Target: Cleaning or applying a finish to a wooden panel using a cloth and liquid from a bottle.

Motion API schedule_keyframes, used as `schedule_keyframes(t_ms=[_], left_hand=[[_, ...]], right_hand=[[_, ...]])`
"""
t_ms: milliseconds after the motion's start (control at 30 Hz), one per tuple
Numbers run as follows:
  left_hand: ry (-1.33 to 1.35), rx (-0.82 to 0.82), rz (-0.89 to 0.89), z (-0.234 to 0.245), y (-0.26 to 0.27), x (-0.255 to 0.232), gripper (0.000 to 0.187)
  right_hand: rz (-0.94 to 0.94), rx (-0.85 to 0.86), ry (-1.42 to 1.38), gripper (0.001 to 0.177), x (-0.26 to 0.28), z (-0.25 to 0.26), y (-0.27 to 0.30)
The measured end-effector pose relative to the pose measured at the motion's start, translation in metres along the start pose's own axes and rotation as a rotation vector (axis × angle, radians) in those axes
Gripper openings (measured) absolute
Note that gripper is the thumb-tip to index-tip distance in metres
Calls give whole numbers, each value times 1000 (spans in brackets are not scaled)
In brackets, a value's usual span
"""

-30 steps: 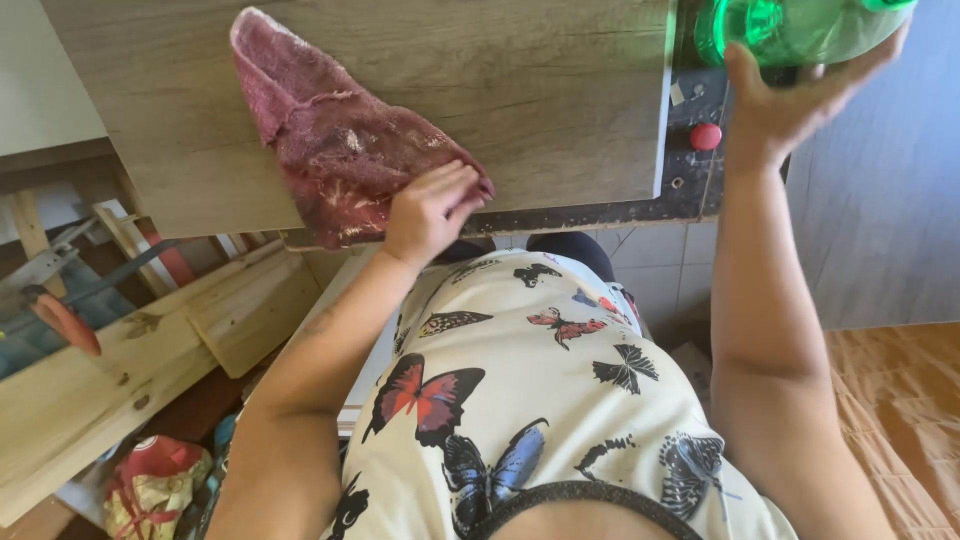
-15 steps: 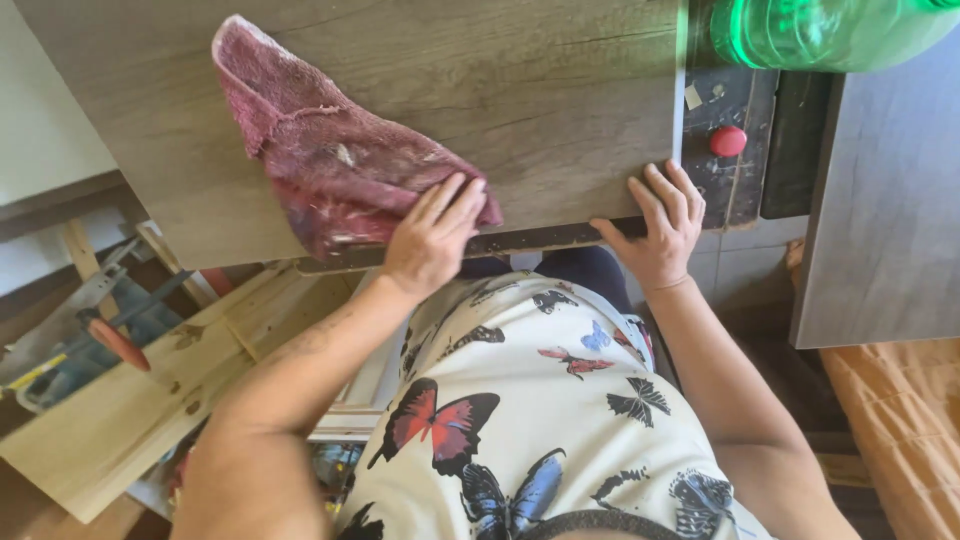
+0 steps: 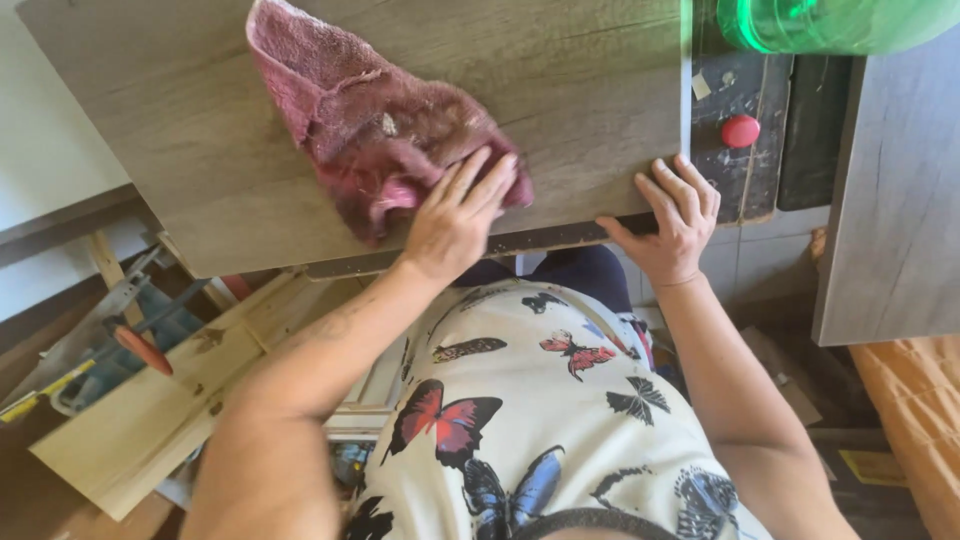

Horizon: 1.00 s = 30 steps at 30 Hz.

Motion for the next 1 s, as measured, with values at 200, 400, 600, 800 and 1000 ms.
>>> schedule_keyframes(t_ms=[200, 400, 600, 800, 1000], left_hand=[[-113, 57, -100, 2, 19, 9, 41], [-120, -47, -62, -21, -36, -3, 49], [-197, 12, -90, -21, -33, -2, 42], [-182, 1, -42, -16, -36, 4, 39], [-186, -18, -42, -29, -67, -5, 42]], right_hand=[[-8, -28, 12, 61, 1, -2, -2], [4, -25, 30, 60, 0, -3, -7], [-22, -46, 34, 58, 2, -2, -4], [-33, -39, 13, 56, -1, -3, -5], [-46, -31, 20, 58, 0, -7, -3]])
Point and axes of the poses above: each hand's wrist, its own y-axis away from the middle knuckle, its own z-axis out of the back of the hand, x = y × z, the point moved 7 cm from there along -y, towards the middle knuckle, and after that the axes turned 1 degree about -z, right-handed, at the moved point
